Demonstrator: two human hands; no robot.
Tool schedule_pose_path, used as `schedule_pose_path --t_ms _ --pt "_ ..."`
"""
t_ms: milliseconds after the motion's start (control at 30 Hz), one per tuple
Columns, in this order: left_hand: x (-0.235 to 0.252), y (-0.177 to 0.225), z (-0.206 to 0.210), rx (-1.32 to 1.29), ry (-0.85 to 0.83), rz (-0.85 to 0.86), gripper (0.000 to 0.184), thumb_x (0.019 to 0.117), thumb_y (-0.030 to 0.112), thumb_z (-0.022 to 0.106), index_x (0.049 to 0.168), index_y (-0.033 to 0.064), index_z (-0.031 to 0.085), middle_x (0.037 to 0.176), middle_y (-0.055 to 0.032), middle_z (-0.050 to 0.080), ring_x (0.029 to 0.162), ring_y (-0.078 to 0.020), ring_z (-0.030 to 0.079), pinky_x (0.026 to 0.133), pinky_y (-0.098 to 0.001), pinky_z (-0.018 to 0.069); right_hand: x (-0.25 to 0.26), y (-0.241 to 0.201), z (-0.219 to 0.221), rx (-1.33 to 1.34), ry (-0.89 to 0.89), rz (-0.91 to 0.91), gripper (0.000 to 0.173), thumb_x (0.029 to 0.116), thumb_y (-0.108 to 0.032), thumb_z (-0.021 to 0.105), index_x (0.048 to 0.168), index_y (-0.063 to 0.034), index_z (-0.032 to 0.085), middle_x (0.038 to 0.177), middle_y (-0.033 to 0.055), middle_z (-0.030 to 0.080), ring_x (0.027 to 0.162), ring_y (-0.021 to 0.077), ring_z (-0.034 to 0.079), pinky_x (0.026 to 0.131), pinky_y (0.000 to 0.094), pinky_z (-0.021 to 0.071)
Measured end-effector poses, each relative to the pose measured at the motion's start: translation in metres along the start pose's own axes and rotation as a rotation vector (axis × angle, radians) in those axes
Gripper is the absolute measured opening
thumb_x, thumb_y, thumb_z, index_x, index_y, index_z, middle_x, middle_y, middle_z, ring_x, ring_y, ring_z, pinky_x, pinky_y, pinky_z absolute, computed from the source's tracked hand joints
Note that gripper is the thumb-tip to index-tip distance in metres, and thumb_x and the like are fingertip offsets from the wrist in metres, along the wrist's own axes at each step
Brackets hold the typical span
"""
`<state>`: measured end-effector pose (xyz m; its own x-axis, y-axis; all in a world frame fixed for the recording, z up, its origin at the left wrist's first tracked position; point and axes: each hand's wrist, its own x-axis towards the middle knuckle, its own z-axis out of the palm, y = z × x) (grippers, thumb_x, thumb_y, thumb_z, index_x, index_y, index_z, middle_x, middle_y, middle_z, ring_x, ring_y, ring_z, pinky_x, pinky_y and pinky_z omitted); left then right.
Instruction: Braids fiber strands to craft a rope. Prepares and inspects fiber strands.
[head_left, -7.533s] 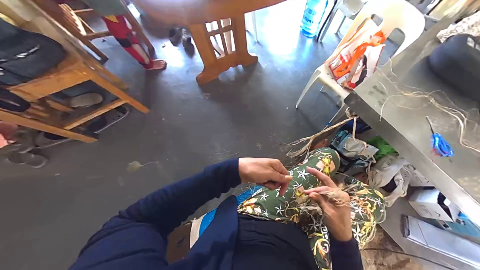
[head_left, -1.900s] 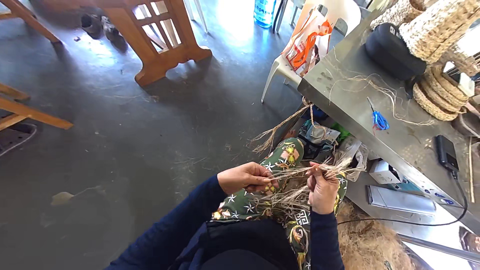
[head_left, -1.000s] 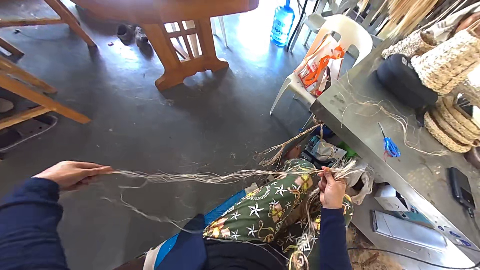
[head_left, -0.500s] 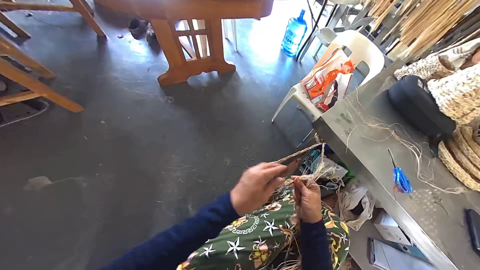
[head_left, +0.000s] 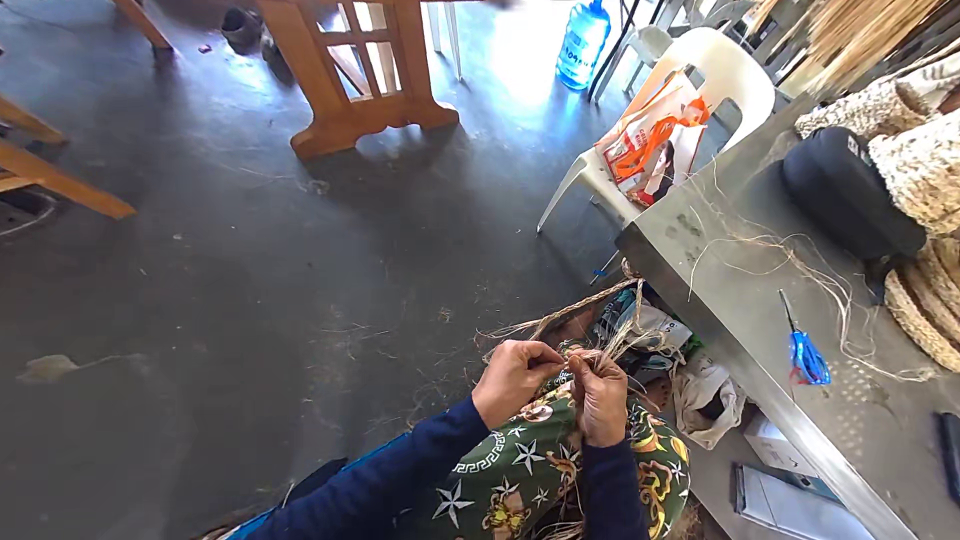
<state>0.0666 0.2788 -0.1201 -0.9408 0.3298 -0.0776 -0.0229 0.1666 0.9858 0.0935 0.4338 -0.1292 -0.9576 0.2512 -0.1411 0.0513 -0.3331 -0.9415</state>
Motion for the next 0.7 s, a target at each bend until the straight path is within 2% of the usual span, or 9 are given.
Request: schedule_pose_path --t_ms 200,233,333,433,567,633,700 --pt "0.005 0.004 -0.010 0.069 -0.151 -0.031 0.016 0.0978 0.014 0.066 0.104 0.0010 0.071 0.086 -0.0031 0.071 0.073 -0.0046 0.066 0.073 -0.0241 0.0570 0.001 0.005 -0.001 -0.018 -0.031 -0.026 0.016 0.0873 0.013 0.066 0.082 0.0001 0.074 0.079 0.0059 0.075 0.046 -0.0031 0.048 0.042 0.0140 0.0390" --pt "0.004 0.006 -0.009 0.072 -0.144 -0.029 0.016 0.0979 0.014 0.066 0.105 0.0004 0.071 0.087 -0.0039 0.071 0.073 -0.0049 0.067 0.073 -0.0239 0.0577 0.002 0.006 -0.001 -0.016 -0.037 -0.026 0.016 0.0870 0.013 0.066 0.081 -0.0004 0.074 0.080 0.0058 0.075 0.047 -0.0031 0.048 0.042 0.0139 0.0391" --pt "0.001 0.004 -0.005 0.121 -0.049 0.012 0.013 0.0957 0.011 0.067 0.099 0.0006 0.074 0.084 -0.0047 0.071 0.071 -0.0045 0.064 0.071 -0.0230 0.0541 0.003 0.007 -0.001 -0.010 -0.052 -0.015 0.015 0.0864 0.012 0.067 0.082 -0.0008 0.074 0.080 0.0050 0.075 0.047 -0.0030 0.048 0.042 0.0140 0.0390" --pt "0.000 -0.002 -0.008 0.138 -0.041 0.003 0.013 0.0959 0.013 0.066 0.097 0.0022 0.073 0.081 -0.0027 0.070 0.070 -0.0039 0.064 0.071 -0.0237 0.0539 0.002 0.004 -0.001 -0.019 -0.044 0.008 0.013 0.0881 0.011 0.066 0.087 0.0009 0.074 0.076 0.0049 0.073 0.046 -0.0029 0.046 0.042 0.0140 0.0379" --pt "-0.001 -0.001 -0.012 0.116 -0.085 -0.016 0.015 0.0967 0.015 0.067 0.102 0.0020 0.072 0.084 -0.0025 0.071 0.072 -0.0040 0.066 0.072 -0.0232 0.0562 0.002 0.005 0.000 -0.060 -0.054 -0.008 0.013 0.0869 0.012 0.067 0.086 0.0014 0.074 0.075 0.0043 0.073 0.047 -0.0032 0.049 0.043 0.0133 0.0407" --pt "-0.005 0.001 -0.008 0.127 -0.046 0.021 0.020 0.0954 0.015 0.070 0.109 0.0004 0.072 0.093 -0.0067 0.074 0.079 -0.0082 0.069 0.078 -0.0265 0.0580 0.001 0.008 0.000 -0.072 -0.084 -0.041 0.014 0.0858 0.012 0.069 0.086 0.0001 0.076 0.078 0.0033 0.074 0.050 -0.0032 0.051 0.046 0.0133 0.0426" --pt "-0.008 -0.003 -0.001 0.149 0.052 0.115 0.018 0.0938 0.013 0.072 0.107 0.0007 0.075 0.093 -0.0075 0.076 0.081 -0.0080 0.071 0.080 -0.0255 0.0585 0.002 0.011 -0.001 -0.059 -0.117 -0.058 0.014 0.0851 0.011 0.069 0.085 -0.0009 0.076 0.079 0.0031 0.073 0.050 -0.0028 0.050 0.045 0.0135 0.0425"
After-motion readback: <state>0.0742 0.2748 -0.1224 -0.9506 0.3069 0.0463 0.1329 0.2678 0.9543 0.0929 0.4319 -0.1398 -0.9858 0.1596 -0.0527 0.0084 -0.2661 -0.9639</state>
